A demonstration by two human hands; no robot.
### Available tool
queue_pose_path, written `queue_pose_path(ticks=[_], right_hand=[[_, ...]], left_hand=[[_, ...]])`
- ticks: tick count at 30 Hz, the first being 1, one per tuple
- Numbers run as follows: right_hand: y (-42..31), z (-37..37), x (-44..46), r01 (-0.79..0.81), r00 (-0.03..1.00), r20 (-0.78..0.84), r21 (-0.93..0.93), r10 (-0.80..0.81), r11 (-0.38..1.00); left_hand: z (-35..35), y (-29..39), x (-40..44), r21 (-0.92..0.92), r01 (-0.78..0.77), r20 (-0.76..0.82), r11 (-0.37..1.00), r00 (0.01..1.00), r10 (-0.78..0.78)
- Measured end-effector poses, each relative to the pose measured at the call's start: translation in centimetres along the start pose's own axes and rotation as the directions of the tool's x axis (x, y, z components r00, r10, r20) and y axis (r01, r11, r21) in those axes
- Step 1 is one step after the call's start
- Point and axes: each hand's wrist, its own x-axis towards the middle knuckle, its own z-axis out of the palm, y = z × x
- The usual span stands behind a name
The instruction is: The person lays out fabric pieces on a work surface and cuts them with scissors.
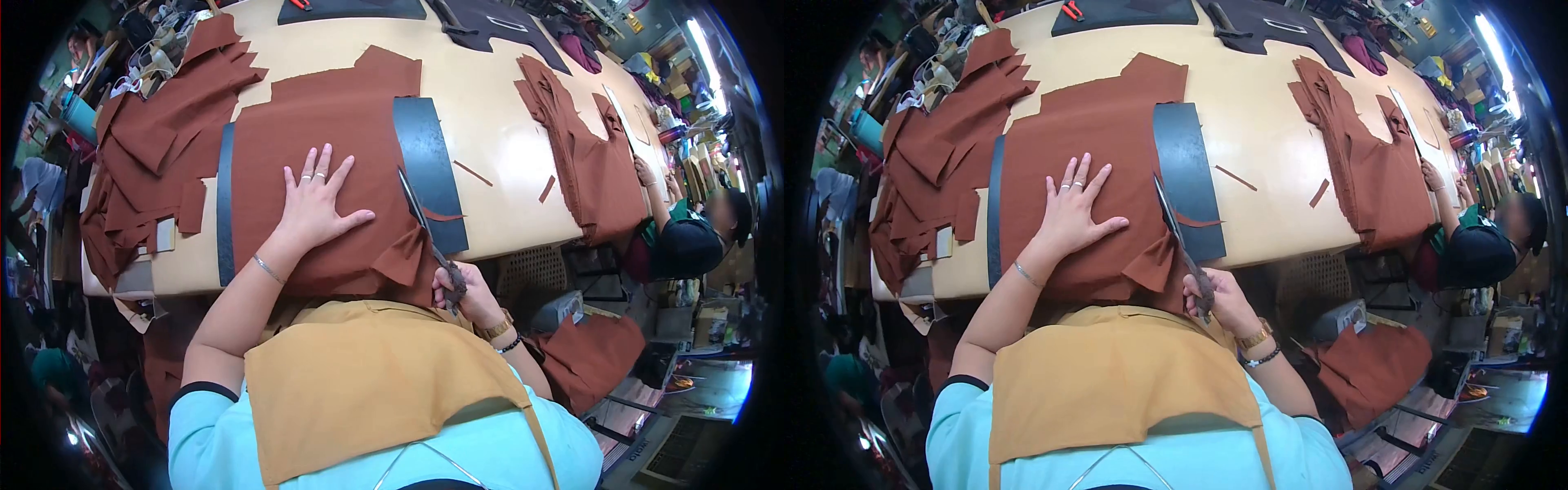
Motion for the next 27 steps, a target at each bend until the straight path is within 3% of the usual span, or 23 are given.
queue_pose_path(ticks=[7,13,27], right_hand=[[-0.8,0.5,0.4,-0.016,1.000,0.024,0.026,0.016,1.000],[-0.9,1.2,0.7,0.018,0.998,-0.058,0.007,-0.018,1.000],[-1.2,1.1,0.8,0.001,1.000,-0.018,0.030,0.000,1.000]], left_hand=[[0.1,0.4,-0.9,-0.003,-0.014,0.008,1.000,1.000,0.014],[0.3,0.6,-1.6,-0.011,-0.021,-0.005,1.000,1.000,0.021],[0.5,1.4,-3.2,-0.017,-0.054,-0.020,0.998,0.998,0.054]])
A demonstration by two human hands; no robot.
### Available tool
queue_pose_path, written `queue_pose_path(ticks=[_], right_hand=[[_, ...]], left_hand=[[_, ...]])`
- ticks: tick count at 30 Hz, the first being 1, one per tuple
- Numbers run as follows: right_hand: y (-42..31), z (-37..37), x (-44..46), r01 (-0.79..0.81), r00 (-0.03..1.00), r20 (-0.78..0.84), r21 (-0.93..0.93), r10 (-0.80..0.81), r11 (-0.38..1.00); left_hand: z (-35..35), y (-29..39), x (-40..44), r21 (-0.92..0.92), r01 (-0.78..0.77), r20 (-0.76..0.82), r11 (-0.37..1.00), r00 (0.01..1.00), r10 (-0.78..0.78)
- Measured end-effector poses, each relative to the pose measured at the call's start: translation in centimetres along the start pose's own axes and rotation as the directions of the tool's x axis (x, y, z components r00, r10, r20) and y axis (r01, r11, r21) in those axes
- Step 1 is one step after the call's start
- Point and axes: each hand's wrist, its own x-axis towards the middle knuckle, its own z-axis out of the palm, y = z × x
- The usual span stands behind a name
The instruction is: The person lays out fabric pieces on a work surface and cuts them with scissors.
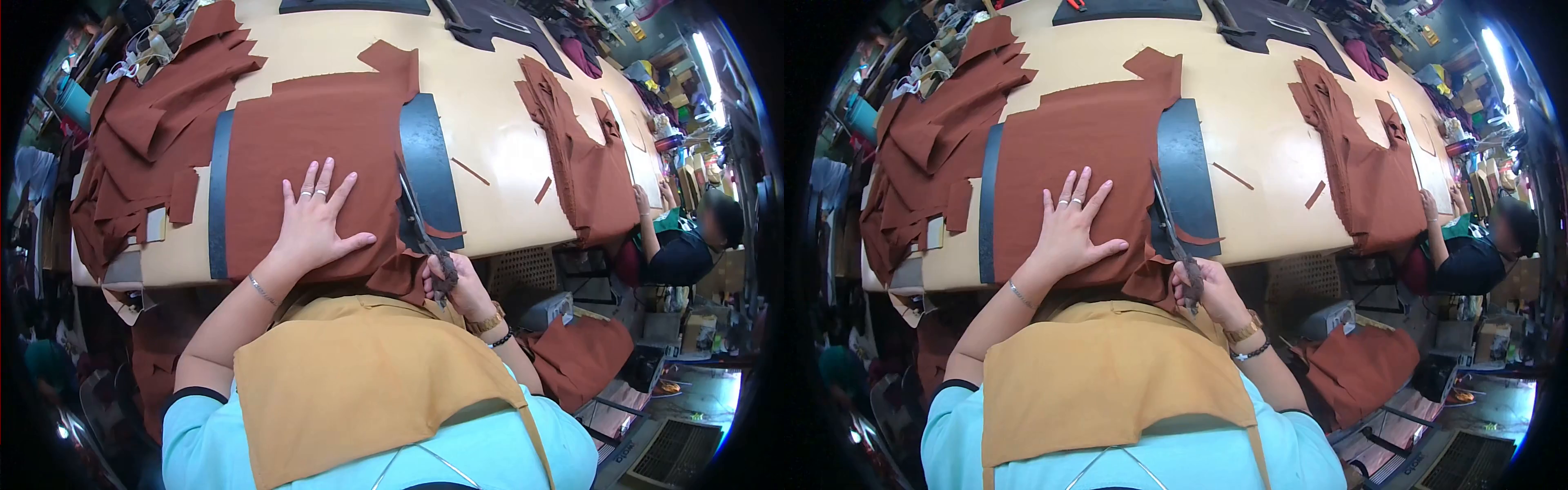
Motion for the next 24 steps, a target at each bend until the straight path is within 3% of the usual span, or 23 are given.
queue_pose_path(ticks=[19,24], right_hand=[[0.5,-0.3,-0.5,0.022,1.000,0.015,-0.042,-0.022,0.999],[0.3,0.1,-0.2,0.036,0.999,0.020,0.000,-0.036,0.999]], left_hand=[[-0.5,-0.3,-0.6,-0.109,0.042,0.031,0.993,0.999,-0.039],[-1.0,-3.1,1.4,0.019,0.066,0.031,0.998,0.997,-0.067]])
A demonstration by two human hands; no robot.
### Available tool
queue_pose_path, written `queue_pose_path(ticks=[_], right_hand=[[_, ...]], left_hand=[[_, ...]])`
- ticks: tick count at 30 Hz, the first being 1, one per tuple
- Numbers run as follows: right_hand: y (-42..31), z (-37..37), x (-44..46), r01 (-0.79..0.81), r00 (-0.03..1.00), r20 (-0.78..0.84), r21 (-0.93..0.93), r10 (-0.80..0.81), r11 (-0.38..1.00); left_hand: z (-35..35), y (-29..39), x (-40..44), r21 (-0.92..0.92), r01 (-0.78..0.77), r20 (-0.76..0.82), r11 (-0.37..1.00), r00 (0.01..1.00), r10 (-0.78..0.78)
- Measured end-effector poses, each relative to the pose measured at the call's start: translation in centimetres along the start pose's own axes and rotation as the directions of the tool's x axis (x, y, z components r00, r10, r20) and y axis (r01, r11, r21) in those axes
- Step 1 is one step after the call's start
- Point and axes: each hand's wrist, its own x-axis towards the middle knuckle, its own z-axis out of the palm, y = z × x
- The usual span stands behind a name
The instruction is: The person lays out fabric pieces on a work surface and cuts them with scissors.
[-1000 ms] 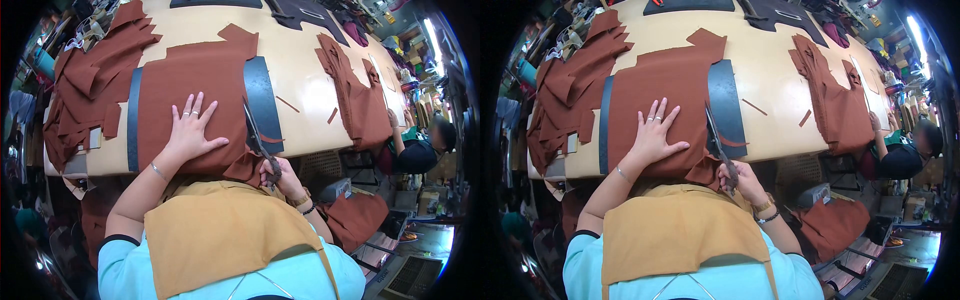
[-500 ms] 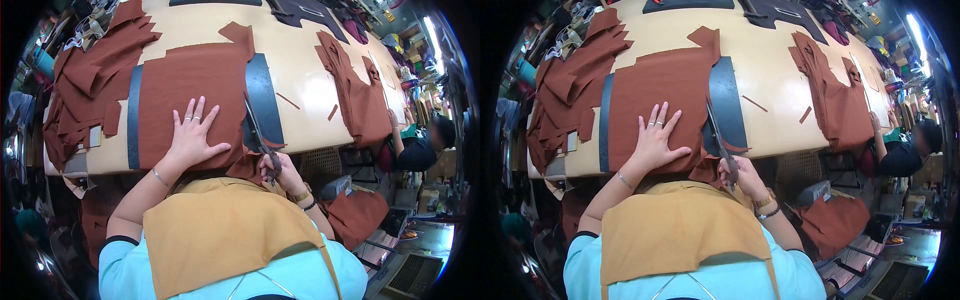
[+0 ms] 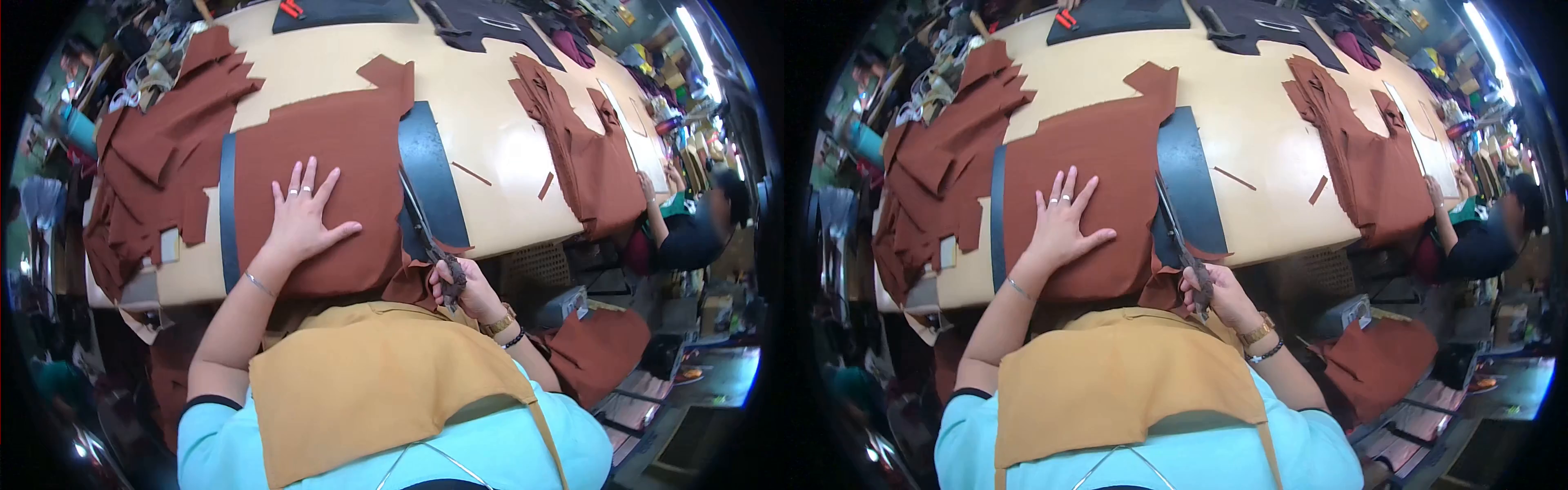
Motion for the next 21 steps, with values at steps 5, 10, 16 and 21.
queue_pose_path(ticks=[5,10,16,21], right_hand=[[-0.1,0.1,0.8,-0.017,1.000,0.020,0.025,0.017,1.000],[-0.1,0.1,0.0,-0.030,1.000,0.002,-0.018,0.030,0.999],[-0.4,0.2,0.0,-0.043,0.999,0.010,-0.015,0.043,0.999],[-0.4,-0.2,0.5,-0.075,0.997,0.018,-0.031,0.076,0.997]], left_hand=[[-0.5,0.9,-1.0,0.008,-0.031,0.041,0.999,0.999,0.031],[-0.1,0.8,-1.4,0.012,-0.023,0.032,1.000,0.999,0.022],[-0.3,1.0,-2.0,0.018,-0.038,0.039,0.999,0.999,0.037],[-0.4,1.4,-3.0,0.018,-0.054,0.057,0.998,0.997,0.053]])
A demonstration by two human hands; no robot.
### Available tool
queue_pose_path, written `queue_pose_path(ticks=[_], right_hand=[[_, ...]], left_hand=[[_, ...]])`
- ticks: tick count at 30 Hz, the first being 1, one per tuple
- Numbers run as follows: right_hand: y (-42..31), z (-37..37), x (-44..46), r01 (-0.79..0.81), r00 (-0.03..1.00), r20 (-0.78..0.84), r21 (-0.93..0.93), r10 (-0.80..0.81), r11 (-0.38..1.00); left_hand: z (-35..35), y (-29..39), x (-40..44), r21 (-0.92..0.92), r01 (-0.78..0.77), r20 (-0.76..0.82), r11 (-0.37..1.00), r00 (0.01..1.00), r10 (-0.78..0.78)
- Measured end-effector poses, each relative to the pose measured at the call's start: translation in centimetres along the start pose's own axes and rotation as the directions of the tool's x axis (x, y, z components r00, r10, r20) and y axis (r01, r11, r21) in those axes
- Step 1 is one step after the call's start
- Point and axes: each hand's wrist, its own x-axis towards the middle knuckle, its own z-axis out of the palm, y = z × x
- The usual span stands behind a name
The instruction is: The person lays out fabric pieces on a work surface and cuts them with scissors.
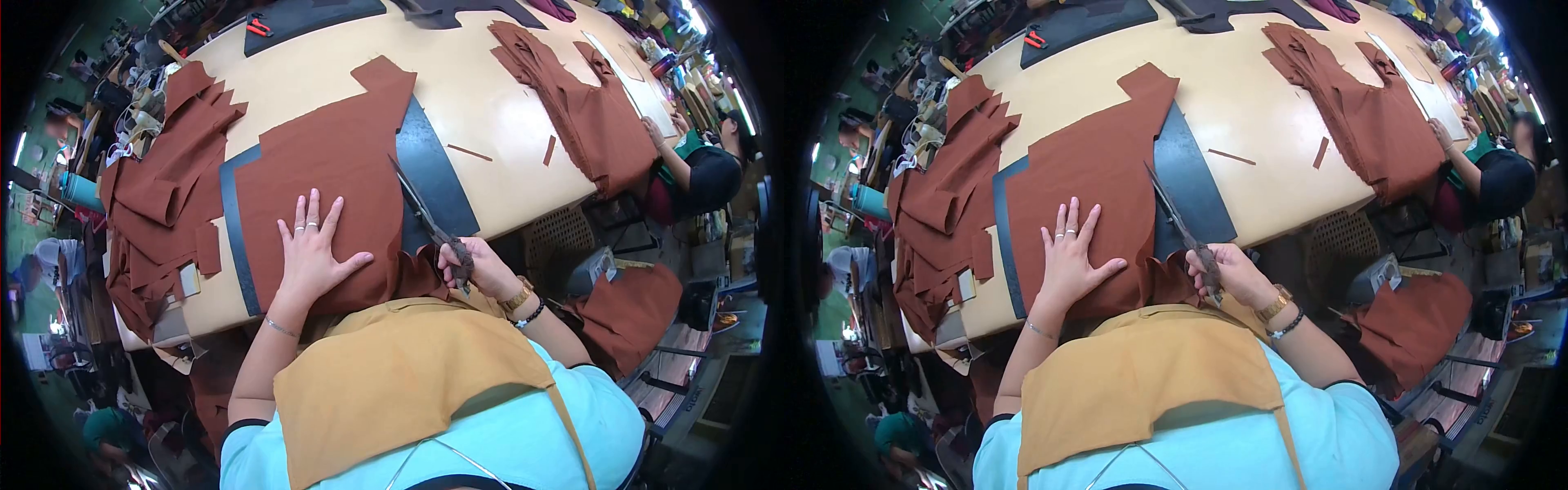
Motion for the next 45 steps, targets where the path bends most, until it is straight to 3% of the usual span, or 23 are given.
queue_pose_path(ticks=[25,34,42,45], right_hand=[[0.0,0.0,-0.4,0.036,0.999,-0.014,0.002,-0.035,0.999],[0.0,-0.2,-0.4,0.025,1.000,0.009,-0.030,-0.025,0.999],[0.2,-0.5,-0.2,0.042,0.999,0.029,-0.083,-0.040,0.996],[0.7,-0.9,0.1,0.040,0.998,0.055,-0.084,-0.036,0.996]], left_hand=[[-0.1,0.6,-1.4,-0.025,0.009,0.014,1.000,1.000,-0.009],[-1.4,2.1,-2.3,-0.135,0.123,0.161,0.983,0.982,-0.100],[-2.5,0.3,11.8,-0.075,-0.055,-0.032,0.996,0.998,0.052],[-0.7,0.6,19.5,-0.190,-0.093,-0.048,0.977,0.995,0.085]])
